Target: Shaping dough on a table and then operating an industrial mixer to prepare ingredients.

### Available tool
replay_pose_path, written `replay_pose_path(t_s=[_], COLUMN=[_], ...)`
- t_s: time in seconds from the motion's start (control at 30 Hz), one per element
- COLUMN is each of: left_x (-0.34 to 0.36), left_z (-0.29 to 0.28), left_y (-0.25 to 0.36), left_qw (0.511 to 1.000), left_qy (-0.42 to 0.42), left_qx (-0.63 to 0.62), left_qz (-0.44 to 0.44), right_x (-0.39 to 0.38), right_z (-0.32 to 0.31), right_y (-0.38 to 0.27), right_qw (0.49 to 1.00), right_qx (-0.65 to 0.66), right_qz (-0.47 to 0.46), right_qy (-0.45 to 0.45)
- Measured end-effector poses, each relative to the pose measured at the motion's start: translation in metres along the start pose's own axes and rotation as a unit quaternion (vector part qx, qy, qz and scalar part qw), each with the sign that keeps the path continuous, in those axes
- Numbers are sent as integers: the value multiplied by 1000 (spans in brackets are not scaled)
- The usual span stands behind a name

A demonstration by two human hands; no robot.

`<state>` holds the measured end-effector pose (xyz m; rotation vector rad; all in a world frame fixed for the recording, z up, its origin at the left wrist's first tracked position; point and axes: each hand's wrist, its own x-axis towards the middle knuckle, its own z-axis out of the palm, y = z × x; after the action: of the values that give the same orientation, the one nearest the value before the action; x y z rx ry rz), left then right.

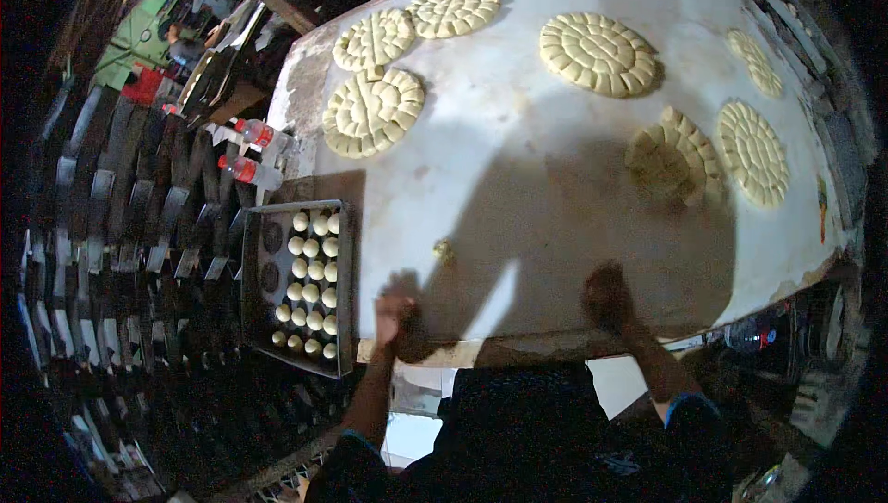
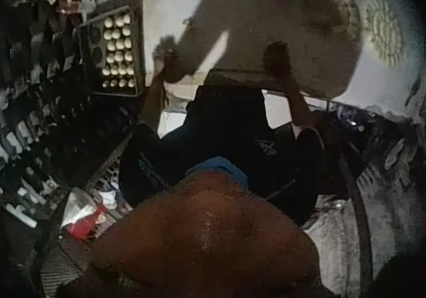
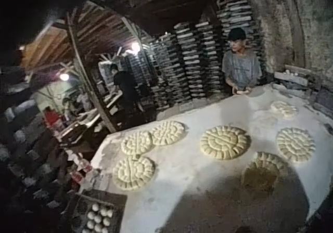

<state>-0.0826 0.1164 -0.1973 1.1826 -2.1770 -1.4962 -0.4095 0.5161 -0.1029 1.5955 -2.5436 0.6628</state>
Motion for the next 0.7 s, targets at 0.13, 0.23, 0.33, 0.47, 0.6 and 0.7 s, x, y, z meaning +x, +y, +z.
replay_pose_path(t_s=[0.13,0.23,0.33,0.47,0.6,0.7], left_x=[70,54,2,30,91,91], left_z=[14,60,49,-33,-6,20], left_y=[178,189,148,73,200,212], left_qw=[884,948,926,984,903,953], left_qy=[104,118,128,21,144,94], left_qx=[267,215,205,-76,244,84], left_qz=[369,205,289,158,322,275], right_x=[72,91,48,56,107,134], right_z=[-22,10,-11,-57,-15,12], right_y=[31,-4,-29,18,60,24], right_qw=[985,972,1000,997,969,915], right_qx=[18,-112,-4,38,-69,-68], right_qz=[146,44,29,62,211,372], right_qy=[91,204,-12,-18,112,139])
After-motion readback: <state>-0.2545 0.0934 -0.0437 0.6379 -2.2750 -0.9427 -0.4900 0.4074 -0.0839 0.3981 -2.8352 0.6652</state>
